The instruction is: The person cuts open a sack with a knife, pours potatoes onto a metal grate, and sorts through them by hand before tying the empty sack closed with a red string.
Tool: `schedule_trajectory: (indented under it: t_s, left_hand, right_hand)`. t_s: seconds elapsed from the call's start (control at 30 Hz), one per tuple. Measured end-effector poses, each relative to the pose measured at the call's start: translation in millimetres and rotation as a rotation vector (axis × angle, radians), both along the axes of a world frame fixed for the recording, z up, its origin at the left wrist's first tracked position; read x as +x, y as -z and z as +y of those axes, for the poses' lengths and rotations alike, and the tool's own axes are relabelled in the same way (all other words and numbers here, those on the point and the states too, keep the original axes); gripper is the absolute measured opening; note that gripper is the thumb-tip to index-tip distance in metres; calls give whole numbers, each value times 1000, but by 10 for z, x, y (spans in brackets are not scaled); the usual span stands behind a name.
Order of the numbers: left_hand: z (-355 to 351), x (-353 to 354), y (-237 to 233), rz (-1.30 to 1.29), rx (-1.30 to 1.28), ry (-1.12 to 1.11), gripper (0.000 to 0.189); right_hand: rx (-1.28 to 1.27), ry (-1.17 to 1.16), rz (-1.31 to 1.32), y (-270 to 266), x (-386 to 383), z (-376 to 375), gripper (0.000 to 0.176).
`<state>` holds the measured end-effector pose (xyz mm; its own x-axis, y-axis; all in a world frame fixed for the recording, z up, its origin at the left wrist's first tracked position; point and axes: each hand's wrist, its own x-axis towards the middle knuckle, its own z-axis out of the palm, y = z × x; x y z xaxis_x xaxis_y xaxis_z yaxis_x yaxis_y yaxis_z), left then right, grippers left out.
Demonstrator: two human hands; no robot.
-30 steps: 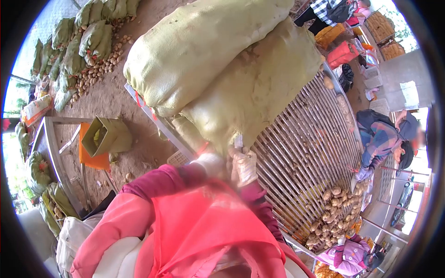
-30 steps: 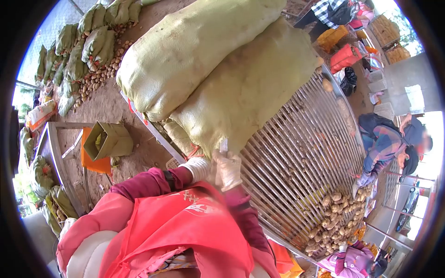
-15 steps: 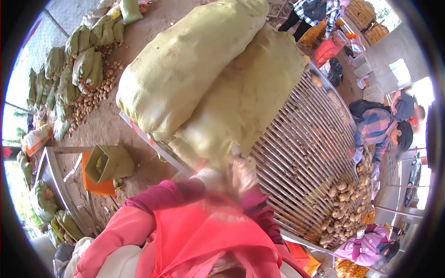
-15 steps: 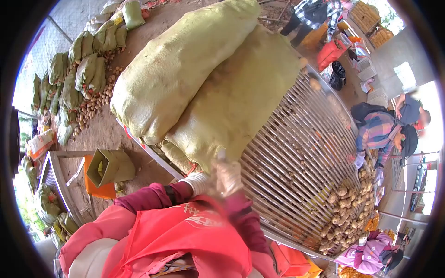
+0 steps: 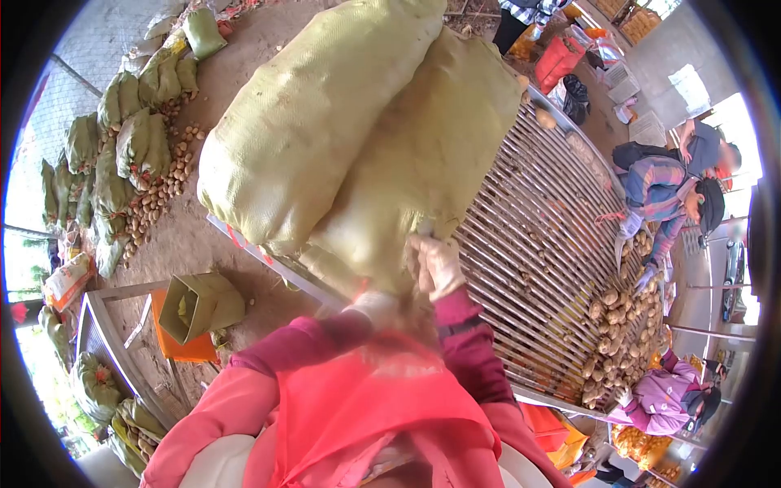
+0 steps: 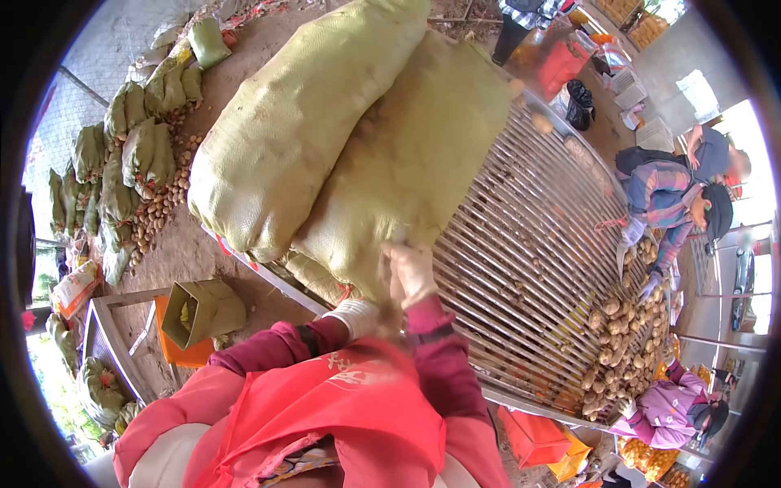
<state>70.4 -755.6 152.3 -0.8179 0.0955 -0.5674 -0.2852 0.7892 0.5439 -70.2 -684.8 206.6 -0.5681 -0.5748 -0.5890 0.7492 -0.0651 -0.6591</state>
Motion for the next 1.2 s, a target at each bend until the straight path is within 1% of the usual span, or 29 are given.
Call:
schedule_trajectory:
  t_s: [0.07, 0.1, 0.2, 0.23, 0.27, 0.3, 0.33, 0.37, 0.4, 0.47, 0.57, 0.63, 0.7, 0.77, 0.87, 0.9, 0.93, 0.97, 1.0, 1.07, 1.17, 1.2]
  left_hand:
    - [31, 14, 97, -31, 2, -23, 27]
    - [24, -30, 61, -42, 5, -32, 27]
    - [-17, -91, -109, -35, -7, -11, 28]
    - [-10, -56, 60, -5, -4, 2, 29]
    - [-17, -88, 121, -30, 4, 7, 30]
    - [-9, -118, 88, -62, 17, 16, 31]
    - [0, -151, -47, -99, 33, 29, 32]
    - [-29, -191, -206, -94, 40, 98, 37]
    - [-23, -162, -178, -88, -4, 96, 38]
    - [14, -101, -26, -72, -88, 97, 40]
    - [16, -154, 194, -78, 0, 58, 38]
    - [39, -86, 369, -4, -24, 46, 37]
    - [63, -16, 470, 32, -41, 63, 38]
    - [32, -8, 500, 42, -67, 94, 40]
    - [-20, -90, 63, -5, -35, 119, 43]
    - [17, -49, 329, 18, -6, 93, 44]
    - [75, 31, 812, 42, 21, 67, 45]
    - [71, 19, 937, 25, 50, 88, 46]
    - [58, -21, 933, 7, 78, 108, 47]
    - [20, -196, 940, -113, 137, 243, 50]
    - [47, -311, 435, -242, 112, 261, 52]
    - [25, -299, 256, -256, 79, 206, 52]
  right_hand:
    - [-28, 81, 27, -101, 152, 66, 6]
    - [-38, 124, 25, -151, 197, 60, 7]
    - [-26, 46, -9, -108, -6, -36, 7]
    - [27, 40, -18, -187, -26, -61, 8]
    - [19, 44, -10, -179, -38, -86, 8]
    - [17, 52, -9, -150, -14, -72, 8]
    - [18, 64, -13, -145, 33, -33, 8]
    - [-7, 63, -26, -195, 93, 5, 7]
    - [-5, 67, -39, -189, 128, 37, 7]
    - [3, 80, -62, -171, 177, 114, 11]
    - [-35, 100, -113, -168, 202, 108, 13]
    - [-61, 141, -75, -95, 230, 79, 12]
    - [-37, 132, -71, -81, 246, 115, 13]
    - [19, 57, -93, -118, 215, 137, 14]
    - [-46, 111, -30, -97, 250, 94, 13]
    - [-15, 96, -10, -74, 228, 92, 12]
    - [14, 79, 10, -32, 194, 78, 12]
    - [41, 62, 31, 10, 156, 53, 11]
    - [35, 81, 21, 42, 130, 9, 11]
    - [19, 115, 2, 109, 71, -113, 9]
    - [40, 72, 154, 284, 91, -54, 8]
    - [41, 78, 134, 238, 132, -36, 8]
